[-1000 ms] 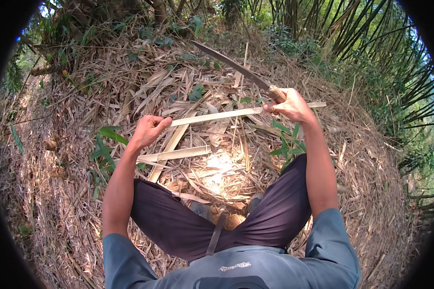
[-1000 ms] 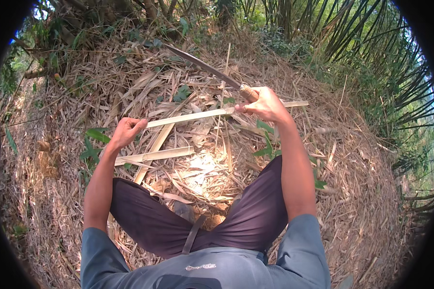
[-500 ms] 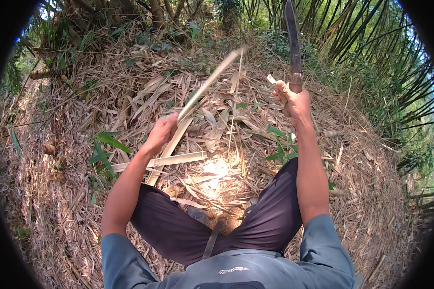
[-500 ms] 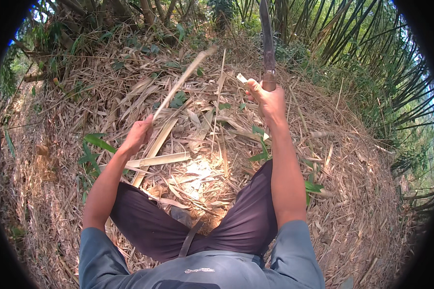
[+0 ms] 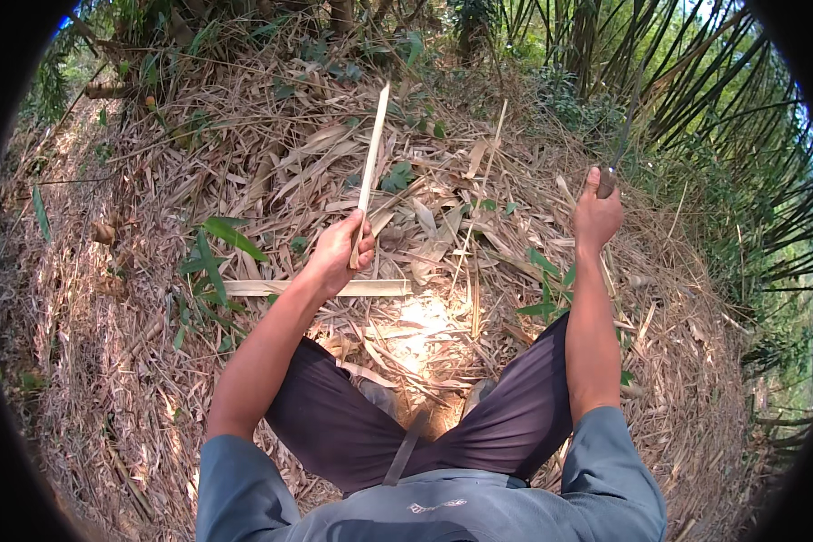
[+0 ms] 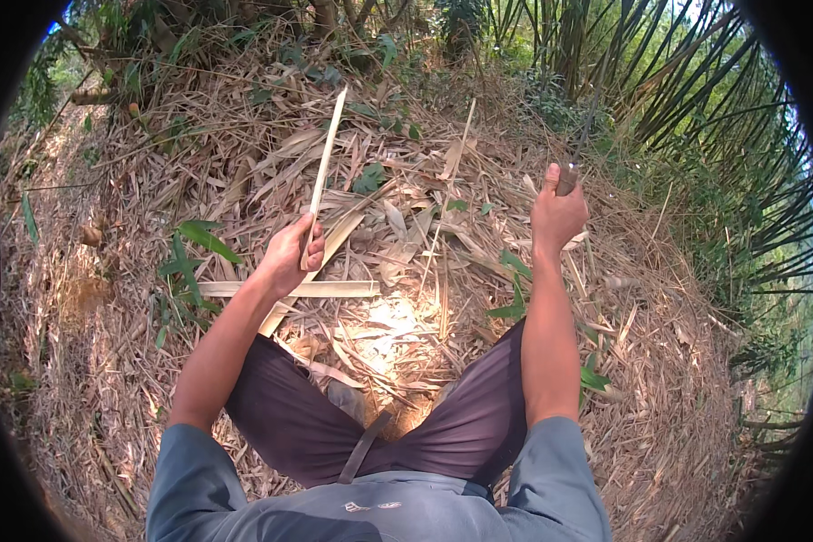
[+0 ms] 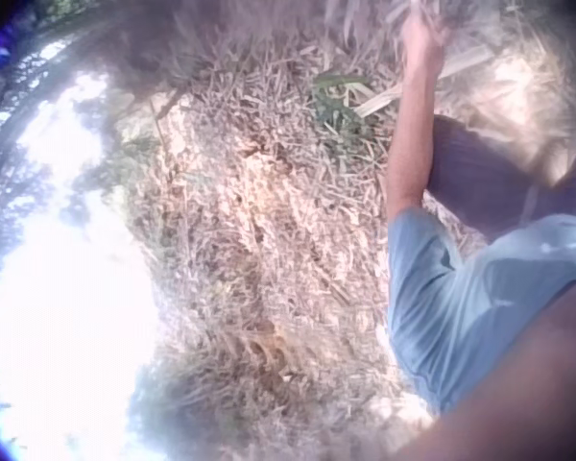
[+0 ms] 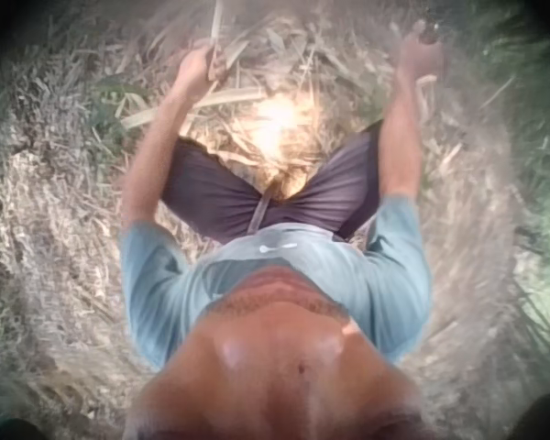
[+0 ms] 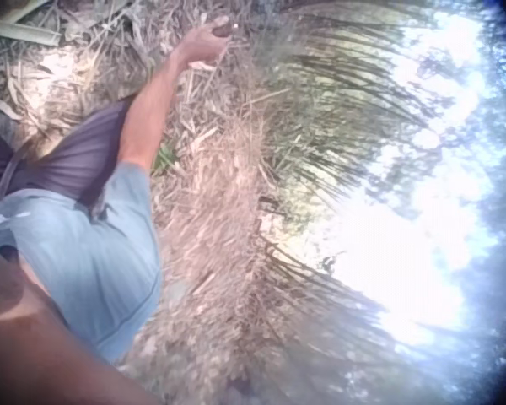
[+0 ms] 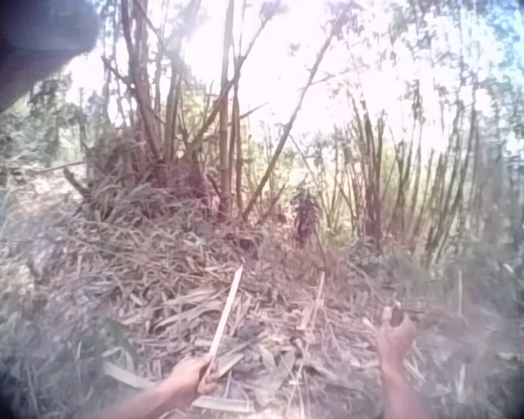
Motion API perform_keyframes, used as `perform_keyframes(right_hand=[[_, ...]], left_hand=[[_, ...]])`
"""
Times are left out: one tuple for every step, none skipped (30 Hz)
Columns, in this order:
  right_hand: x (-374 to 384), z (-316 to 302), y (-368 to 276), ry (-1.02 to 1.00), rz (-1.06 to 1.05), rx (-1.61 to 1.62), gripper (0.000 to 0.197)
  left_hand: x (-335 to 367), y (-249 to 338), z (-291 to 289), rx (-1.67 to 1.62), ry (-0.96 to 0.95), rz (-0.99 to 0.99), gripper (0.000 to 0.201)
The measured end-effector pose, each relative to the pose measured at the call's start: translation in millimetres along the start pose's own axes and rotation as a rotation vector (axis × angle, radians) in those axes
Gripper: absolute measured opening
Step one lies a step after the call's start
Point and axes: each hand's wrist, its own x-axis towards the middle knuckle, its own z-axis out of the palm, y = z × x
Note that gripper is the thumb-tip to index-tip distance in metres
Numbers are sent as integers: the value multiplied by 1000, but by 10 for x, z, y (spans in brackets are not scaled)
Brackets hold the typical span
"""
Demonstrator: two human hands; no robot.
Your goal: The person sits on the ground in a bamboo grove and uses a machete to split a bamboo stalk into thin strips. They hold the stalk with one hand and use the machete to carefully shave and split the material into long, narrow pieces.
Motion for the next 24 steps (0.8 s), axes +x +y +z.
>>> perform_keyframes(right_hand=[[-86,-26,-77,32,-36,120,31],[-198,-63,-155,59,-67,239,28],[-303,-84,-245,-74,-67,347,26],[-416,-101,-352,-206,-65,456,23],[-537,-133,-421,-337,-55,561,21],[-641,-186,-462,-454,-69,495,18],[-761,-237,-521,-571,-81,435,15],[-885,-263,-571,-610,-141,309,16],[-1012,-273,-635,-647,-201,183,17],[-1115,-273,-749,-600,-317,191,20],[-1162,-208,-701,-535,-502,187,21],[-1212,-160,-673,-546,-554,210,23],[-1265,-96,-696,-565,-607,252,25],[-1286,-52,-718,-574,-635,243,26],[-1299,-9,-745,-584,-664,234,27],[-1334,23,-763,-596,-688,223,29],[-1344,57,-771,-613,-703,216,29],[-1333,91,-771,-630,-719,209,30],[-1312,107,-793,-644,-739,199,30],[-1324,96,-823,-648,-726,235,30],[-1325,77,-847,-646,-760,246,30],[-1324,65,-868,-644,-794,259,30],[-1326,65,-877,-642,-828,272,30],[-1337,91,-861,-682,-844,241,31]], left_hand=[[-71,-36,75,-37,-14,12,32],[-115,-86,112,-43,-15,21,32],[-150,-133,139,-49,-18,30,32],[-202,-179,158,-50,-46,29,32],[-274,-173,259,-80,-32,8,29],[-292,-165,332,-92,-19,-8,28],[-319,-156,361,-101,-3,-22,27],[-321,-167,361,-87,-7,8,27],[-332,-182,351,-73,-10,37,27],[-336,-189,360,-63,-21,69,27],[-330,-203,417,-36,-7,75,27],[-350,-210,486,-9,8,81,28],[-383,-198,495,21,41,95,28],[-390,-197,473,11,-24,111,28],[-386,-205,461,10,-39,124,28],[-388,-233,446,10,-54,131,27],[-397,-245,438,10,-68,138,27],[-413,-236,426,-27,-45,124,25],[-412,-238,417,-22,-20,131,24],[-411,-245,406,-18,4,138,23],[-407,-250,392,-13,29,145,22],[-395,-254,364,13,41,161,21],[-377,-262,330,40,53,177,20],[-367,-262,309,66,66,192,19]])
